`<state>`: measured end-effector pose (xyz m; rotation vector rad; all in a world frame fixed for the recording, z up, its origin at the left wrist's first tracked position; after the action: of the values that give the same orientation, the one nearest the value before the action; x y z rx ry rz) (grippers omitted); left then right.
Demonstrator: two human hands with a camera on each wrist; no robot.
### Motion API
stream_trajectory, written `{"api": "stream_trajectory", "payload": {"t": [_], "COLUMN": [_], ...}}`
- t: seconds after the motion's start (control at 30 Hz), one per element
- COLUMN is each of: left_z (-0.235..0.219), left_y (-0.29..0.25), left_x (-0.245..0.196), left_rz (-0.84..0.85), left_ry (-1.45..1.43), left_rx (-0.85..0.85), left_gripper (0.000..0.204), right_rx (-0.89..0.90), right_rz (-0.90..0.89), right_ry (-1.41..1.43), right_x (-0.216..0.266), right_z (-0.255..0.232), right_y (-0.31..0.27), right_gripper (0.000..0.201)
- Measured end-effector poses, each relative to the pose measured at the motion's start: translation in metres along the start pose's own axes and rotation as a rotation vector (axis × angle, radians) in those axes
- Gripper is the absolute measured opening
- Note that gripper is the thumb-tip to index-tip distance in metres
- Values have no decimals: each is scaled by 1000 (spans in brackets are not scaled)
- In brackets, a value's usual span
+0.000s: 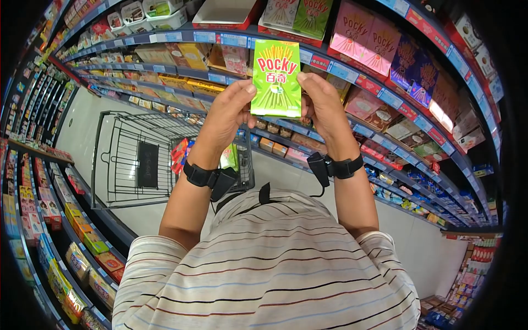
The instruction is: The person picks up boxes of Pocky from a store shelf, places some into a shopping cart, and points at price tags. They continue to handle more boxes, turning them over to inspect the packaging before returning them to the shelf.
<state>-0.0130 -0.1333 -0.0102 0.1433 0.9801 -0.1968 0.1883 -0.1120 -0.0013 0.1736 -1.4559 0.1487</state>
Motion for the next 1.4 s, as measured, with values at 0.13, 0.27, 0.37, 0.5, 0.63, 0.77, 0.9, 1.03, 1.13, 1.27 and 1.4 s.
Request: {"api": "stream_trajectory", "payload": {"t": [0.13, 0.27, 0.37, 0.5, 0.63, 0.77, 0.9, 1.03, 1.13, 1.27, 1.4], "left_z": [-1, 6, 9, 8, 8, 7, 7, 9, 13, 13, 13], "left_y": [2, 1, 3, 7, 9, 12, 13, 13, 12, 15, 18], "left_x": [1, -2, -1, 4, 7, 10, 9, 9, 3, 2, 2], "left_rz": [-15, -48, -71, -91, -105, -102, -101, -101, -108, -111, -107], "left_ry": [-46, -76, -102, -157, -193, -194, -182, -183, -161, -177, -177], "left_rx": [-1, -15, -17, 5, -20, -9, 1, -16, -13, -17, -20], "left_gripper": [36, 37, 38, 37, 36, 37, 36, 36, 38, 39, 38], "right_rx": [13, 30, 41, 59, 53, 40, 1, 3, 17, 52, 65], "right_rz": [15, 42, 60, 75, 51, 58, 72, 71, 66, 53, 50], "right_ry": [10, 35, 65, 92, 140, 133, 143, 151, 144, 122, 136], "right_x": [0, -6, -11, -16, -19, -21, -23, -23, -19, -13, -13], "right_z": [1, -1, -1, -4, -4, -5, -6, -7, -6, -7, -7], "right_y": [2, 5, 8, 10, 11, 12, 14, 14, 14, 16, 19], "right_gripper": [36, 36, 34, 35, 43, 47, 42, 42, 43, 45, 42]}}
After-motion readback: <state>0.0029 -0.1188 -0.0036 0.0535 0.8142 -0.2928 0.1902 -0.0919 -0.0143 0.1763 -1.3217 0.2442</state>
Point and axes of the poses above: each hand's wrist, its own y-axis towards the middle knuckle, its own z-axis out of the palm, x = y × z, the point moved 5 cm from there along y, towards the middle knuckle, and after that the axes turned 11 degrees about -y, right-handed, at the moved point
